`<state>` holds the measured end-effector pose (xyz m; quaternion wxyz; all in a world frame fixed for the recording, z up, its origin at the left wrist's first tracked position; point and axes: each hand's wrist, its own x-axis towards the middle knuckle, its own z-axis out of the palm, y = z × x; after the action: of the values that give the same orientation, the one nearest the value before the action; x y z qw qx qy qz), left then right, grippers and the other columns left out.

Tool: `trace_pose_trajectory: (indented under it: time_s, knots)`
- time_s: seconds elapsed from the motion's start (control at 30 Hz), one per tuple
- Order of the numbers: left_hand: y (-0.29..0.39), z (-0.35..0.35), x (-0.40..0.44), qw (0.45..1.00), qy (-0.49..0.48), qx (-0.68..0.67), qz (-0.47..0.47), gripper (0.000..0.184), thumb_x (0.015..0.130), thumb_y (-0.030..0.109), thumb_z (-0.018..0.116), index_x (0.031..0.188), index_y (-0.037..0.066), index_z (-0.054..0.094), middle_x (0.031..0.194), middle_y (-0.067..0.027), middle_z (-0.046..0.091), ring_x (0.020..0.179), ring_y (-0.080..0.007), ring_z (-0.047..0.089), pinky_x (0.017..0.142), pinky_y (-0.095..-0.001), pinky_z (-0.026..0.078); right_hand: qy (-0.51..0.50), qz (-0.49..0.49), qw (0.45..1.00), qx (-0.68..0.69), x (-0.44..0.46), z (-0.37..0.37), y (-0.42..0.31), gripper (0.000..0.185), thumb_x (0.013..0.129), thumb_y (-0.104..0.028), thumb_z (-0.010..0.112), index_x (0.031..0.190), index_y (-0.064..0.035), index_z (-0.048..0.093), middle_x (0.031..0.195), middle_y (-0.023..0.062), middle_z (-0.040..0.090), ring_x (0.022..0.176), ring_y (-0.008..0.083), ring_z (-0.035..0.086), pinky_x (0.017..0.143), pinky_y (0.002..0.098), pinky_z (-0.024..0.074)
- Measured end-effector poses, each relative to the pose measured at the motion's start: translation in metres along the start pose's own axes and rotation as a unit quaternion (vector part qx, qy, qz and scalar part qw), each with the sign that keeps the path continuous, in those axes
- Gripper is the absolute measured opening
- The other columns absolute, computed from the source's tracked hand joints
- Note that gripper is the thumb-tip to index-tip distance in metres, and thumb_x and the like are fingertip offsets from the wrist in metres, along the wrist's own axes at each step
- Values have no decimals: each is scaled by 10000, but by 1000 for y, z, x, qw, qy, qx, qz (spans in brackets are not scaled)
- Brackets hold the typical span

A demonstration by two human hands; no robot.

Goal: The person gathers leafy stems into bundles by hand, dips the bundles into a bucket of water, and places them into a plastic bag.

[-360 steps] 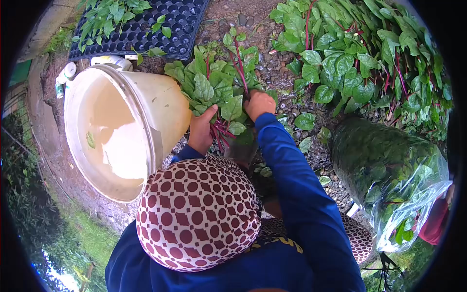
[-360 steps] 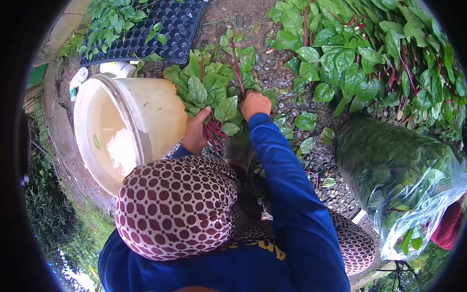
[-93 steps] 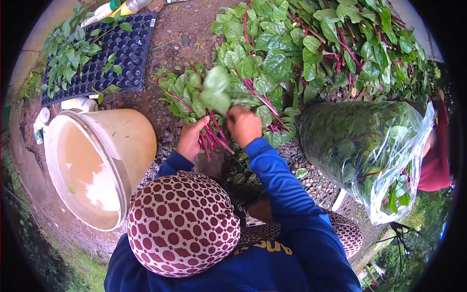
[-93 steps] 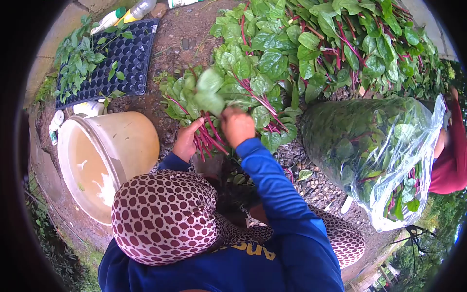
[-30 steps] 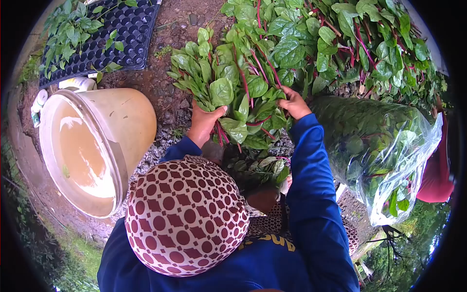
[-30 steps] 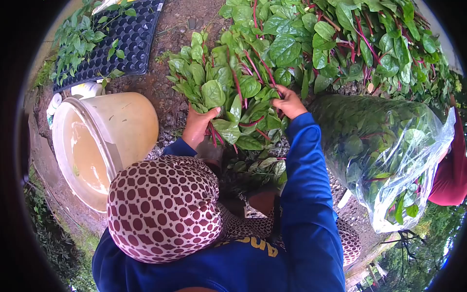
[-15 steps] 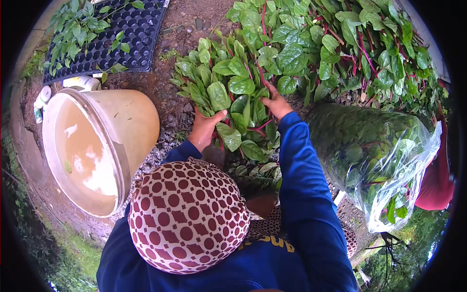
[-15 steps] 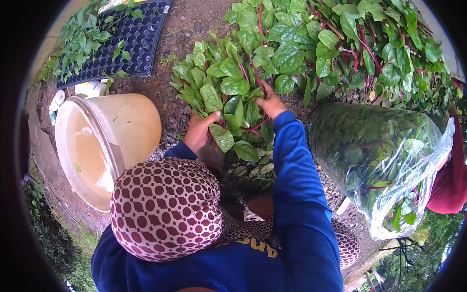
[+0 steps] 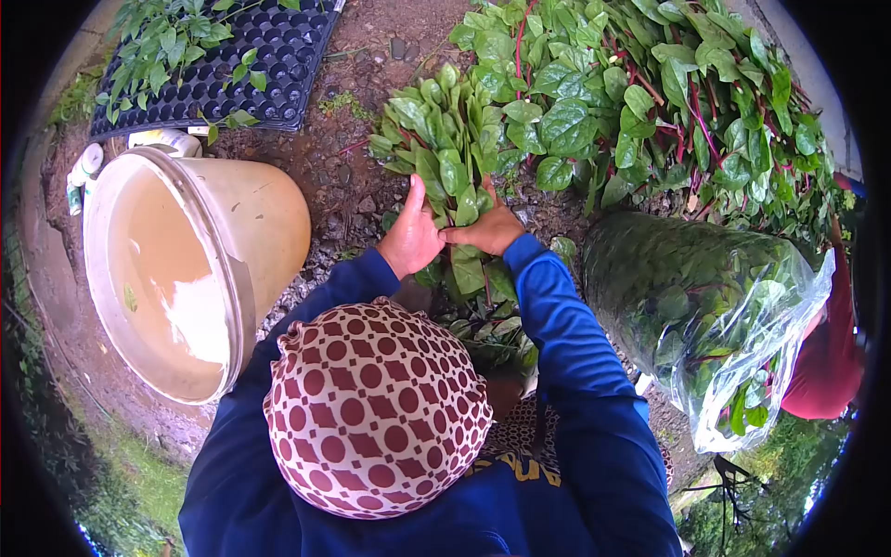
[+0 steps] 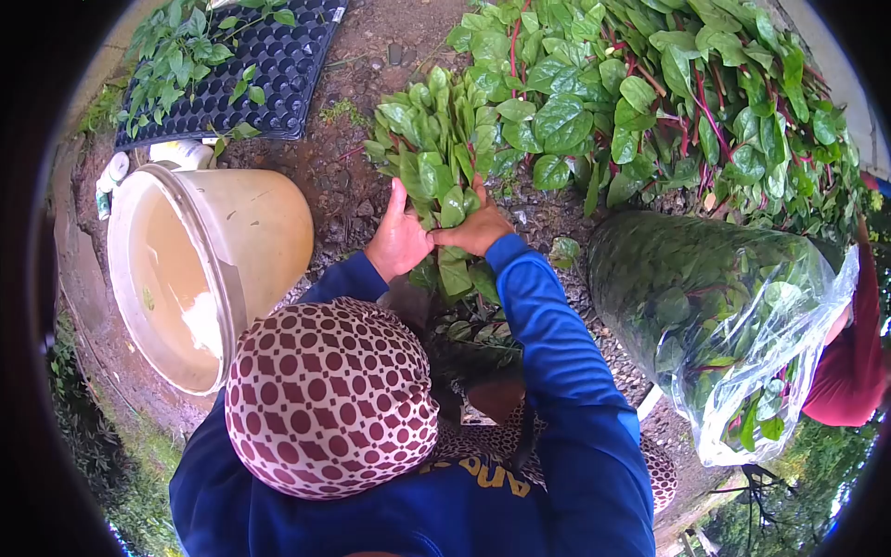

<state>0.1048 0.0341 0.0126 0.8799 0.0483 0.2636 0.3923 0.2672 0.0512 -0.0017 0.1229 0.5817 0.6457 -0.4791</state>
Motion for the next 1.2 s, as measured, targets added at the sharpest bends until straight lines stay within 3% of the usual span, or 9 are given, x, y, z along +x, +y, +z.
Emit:
trace_pose_trajectory:
  time_s: [0.2, 0.47, 0.6, 0.7, 0.77, 0.83, 0.93, 1.03, 1.2]
  knots:
    - [-6, 7, 5, 998, -20, -18, 48, 682, 939, 562, 302, 1399, 57, 292, 1407, -96, 382, 1290, -244, 376, 1089, -399, 273, 199, 101, 948, 229, -5, 23, -2, 1139, 506, -380, 793, 1407, 26, 227, 1223, 142, 566, 1022, 253, 608, 900, 282, 466]
    - [-7, 12, -2, 998, -41, 56, -11, 583, 962, 484, 344, 1382, 80, 329, 1367, -75, 436, 1236, -200, 442, 1051, -375, 330, 262, -82, 923, 270, -18, 30, 4, 826, 551, -215, 824, 1237, 6, 420, 1090, 125, 580, 939, 257, 593, 864, 319, 466]
    - [-3, 32, -7, 982, -88, 162, -47, 649, 929, 524, 416, 1424, 127, 277, 1414, -30, 371, 1257, -170, 392, 1034, -349, 310, 221, -56, 797, 560, -40, 27, 1, 429, 687, -20, 730, 1083, -13, 565, 1010, 55, 621, 872, 157, 599, 773, 312, 496]
    - [-5, 59, 5, 938, -102, 330, 5, 699, 921, 422, 511, 1454, 89, 207, 1483, -159, 221, 1364, -210, 215, 1115, -356, 156, 211, -5, 669, 713, -30, 33, 27, 434, 771, -119, 684, 1168, -12, 545, 1074, 83, 602, 933, 183, 588, 810, 333, 481]
    - [-1, 80, 1, 885, -110, 452, 31, 844, 851, 484, 594, 1457, 69, 177, 1473, -203, 212, 1311, -261, 320, 1069, -333, 256, 257, -60, 746, 611, -46, 16, 7, 557, 863, -332, 600, 1313, -47, 437, 1198, 51, 534, 1078, 163, 502, 903, 330, 426]
    - [7, 91, -9, 801, -76, 585, 100, 899, 806, 451, 664, 1448, 45, 185, 1462, -221, 249, 1334, -261, 297, 1068, -348, 279, 223, -103, 721, 648, -13, 18, 57, 537, 876, -322, 582, 1316, -51, 437, 1186, 47, 536, 1063, 167, 503, 900, 334, 422]
    - [29, 106, -42, 875, -218, 413, 126, 736, 892, 168, 603, 1459, 66, 145, 1502, -137, 188, 1381, -257, 193, 1102, -380, 230, 211, -82, 702, 675, -79, -30, 14, 364, 849, -249, 579, 1151, -52, 531, 1063, 63, 576, 971, 191, 552, 829, 356, 473]
    - [56, 106, -87, 884, -160, 383, 214, 591, 905, 117, 571, 1415, 47, 282, 1441, -101, 340, 1336, -208, 315, 1091, -372, 262, 259, -123, 646, 708, -107, -68, -15, 244, 791, -180, 618, 997, -54, 580, 888, 54, 607, 821, 196, 587, 733, 366, 498]
    - [67, 46, -155, 887, -35, 371, 271, 482, 901, 101, 571, 1343, 30, 391, 1336, -100, 463, 1237, -182, 437, 1033, -333, 355, 408, -212, 788, 410, -145, -155, -47, 403, 716, -76, 688, 1098, -31, 570, 978, 48, 622, 880, 171, 588, 787, 330, 477]
